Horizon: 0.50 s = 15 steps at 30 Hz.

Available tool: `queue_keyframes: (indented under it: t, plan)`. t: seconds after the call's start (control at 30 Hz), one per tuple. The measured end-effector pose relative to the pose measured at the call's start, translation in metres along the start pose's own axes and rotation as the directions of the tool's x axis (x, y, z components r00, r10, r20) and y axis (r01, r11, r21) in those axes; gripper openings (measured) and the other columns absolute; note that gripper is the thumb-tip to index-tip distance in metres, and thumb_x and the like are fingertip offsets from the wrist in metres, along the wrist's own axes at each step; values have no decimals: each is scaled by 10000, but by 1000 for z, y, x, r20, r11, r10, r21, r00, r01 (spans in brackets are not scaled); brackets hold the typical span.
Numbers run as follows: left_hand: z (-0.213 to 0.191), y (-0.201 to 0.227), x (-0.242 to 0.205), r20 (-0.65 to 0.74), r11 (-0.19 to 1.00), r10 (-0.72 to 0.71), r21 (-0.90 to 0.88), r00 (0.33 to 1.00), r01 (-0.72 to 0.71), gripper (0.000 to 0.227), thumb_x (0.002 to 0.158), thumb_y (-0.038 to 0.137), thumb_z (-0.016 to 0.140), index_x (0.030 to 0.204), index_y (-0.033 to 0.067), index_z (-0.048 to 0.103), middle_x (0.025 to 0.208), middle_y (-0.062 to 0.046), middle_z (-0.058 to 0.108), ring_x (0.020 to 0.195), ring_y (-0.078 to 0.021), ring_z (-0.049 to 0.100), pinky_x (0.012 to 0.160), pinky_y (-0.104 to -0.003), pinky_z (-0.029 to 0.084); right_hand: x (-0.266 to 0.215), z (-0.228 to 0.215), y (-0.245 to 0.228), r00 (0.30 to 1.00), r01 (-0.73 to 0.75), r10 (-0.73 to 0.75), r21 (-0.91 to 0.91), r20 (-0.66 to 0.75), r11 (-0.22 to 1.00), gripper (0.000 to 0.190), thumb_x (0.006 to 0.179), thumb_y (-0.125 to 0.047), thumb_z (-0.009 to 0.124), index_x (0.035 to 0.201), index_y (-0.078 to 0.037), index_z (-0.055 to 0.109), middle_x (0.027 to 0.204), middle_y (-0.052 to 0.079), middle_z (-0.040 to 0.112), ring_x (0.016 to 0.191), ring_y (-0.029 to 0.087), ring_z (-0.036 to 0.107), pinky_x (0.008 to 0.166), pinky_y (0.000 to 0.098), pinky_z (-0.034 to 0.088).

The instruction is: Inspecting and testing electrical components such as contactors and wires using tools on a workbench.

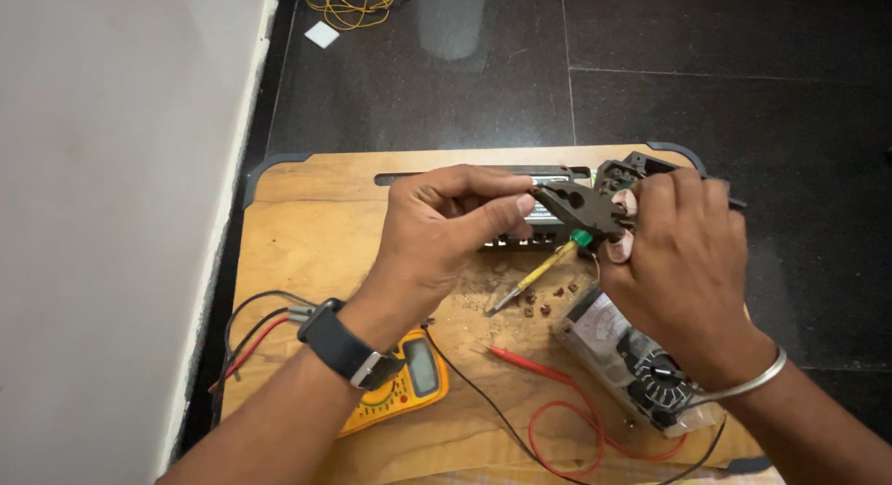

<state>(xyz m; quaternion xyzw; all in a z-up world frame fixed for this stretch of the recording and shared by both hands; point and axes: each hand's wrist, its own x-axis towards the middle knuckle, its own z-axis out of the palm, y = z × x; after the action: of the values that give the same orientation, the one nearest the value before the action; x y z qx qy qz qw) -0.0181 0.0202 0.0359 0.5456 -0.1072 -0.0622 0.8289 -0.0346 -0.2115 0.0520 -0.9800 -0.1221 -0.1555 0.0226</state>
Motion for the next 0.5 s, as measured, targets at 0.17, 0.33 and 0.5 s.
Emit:
queue_keyframes:
  t: [0.17,0.33,0.5]
  plan:
    - [6,10,3,-58,966,-199,-180,978,186,230,929,129,729,1082,-42,730,939,-107,763,759,-133,723,746,-307,645,5,-3,-3,999,-4,10,-158,41,987,332,748,-253,725,969,-29,620,980,139,576,919,291,499,765,458,402]
    - [2,9,3,-97,922,-373,-144,923,358,246,948,196,717,943,-49,711,817,-109,720,649,-172,704,625,-341,627,4,6,4,999,14,-4,-191,52,981,375,712,-277,744,955,-20,616,971,149,567,904,270,476,771,433,379]
    - [-4,9,3,-79,913,-388,-169,918,372,181,943,136,704,958,-45,710,839,-109,728,669,-161,704,653,-347,650,1,14,9,998,44,-52,-313,-18,949,297,794,-223,698,1030,-60,625,975,132,528,964,259,439,840,457,329]
